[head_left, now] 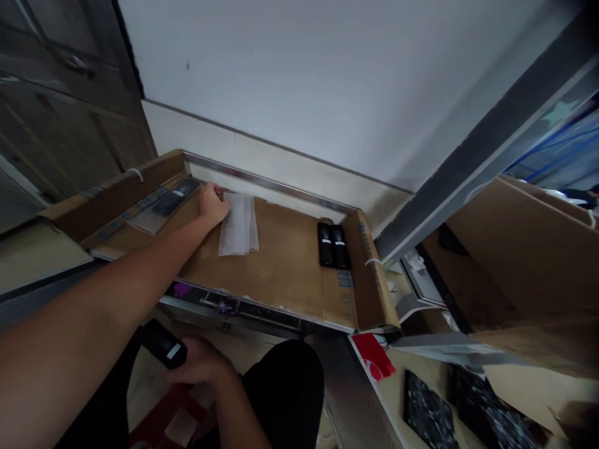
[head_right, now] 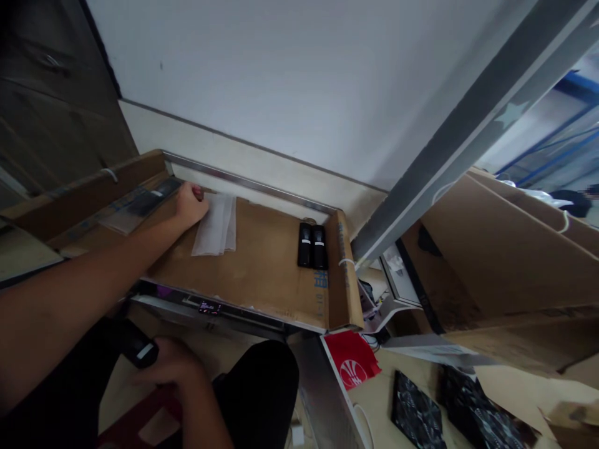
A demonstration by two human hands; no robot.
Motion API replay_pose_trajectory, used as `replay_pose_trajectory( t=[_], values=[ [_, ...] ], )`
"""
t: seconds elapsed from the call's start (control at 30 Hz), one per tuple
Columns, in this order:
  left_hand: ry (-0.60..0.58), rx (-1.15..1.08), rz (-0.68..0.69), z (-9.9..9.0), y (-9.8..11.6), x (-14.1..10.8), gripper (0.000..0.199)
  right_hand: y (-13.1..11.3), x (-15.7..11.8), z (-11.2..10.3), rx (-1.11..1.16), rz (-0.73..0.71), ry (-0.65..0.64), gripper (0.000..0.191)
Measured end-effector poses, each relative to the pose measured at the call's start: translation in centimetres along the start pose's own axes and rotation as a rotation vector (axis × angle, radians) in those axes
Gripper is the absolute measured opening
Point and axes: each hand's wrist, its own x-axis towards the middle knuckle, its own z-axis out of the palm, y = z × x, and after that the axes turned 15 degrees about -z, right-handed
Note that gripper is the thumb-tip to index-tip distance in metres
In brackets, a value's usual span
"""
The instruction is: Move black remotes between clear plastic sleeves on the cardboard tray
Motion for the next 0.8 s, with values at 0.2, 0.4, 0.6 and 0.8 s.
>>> replay_pose_trajectory(
  t=[0.2, 0.4, 0.6, 0.8],
  values=[
    [-0.121, -0.172, 0.013, 0.4, -0.1, 0.3, 0.028, 0.6, 0.2, 0.3, 0.012, -0.055, 0.04, 0.054],
    [-0.087, -0.274, -0.029, 0.0, 0.5, 0.1, 0.021, 0.5, 0.3, 0.2, 0.006, -0.058, 0.047, 0.054],
    [-0.191, -0.052, -0.111, -2.4, 0.5, -1.1, 0.006, 0.9, 0.5, -0.4, 0.038, -0.015, 0.039, 0.056],
    [-0.554, 0.134, 0.144, -8.5, -1.6, -6.7, 0.028, 0.3, 0.5, -0.6, 0.076, -0.048, 0.036, 0.054]
  ],
)
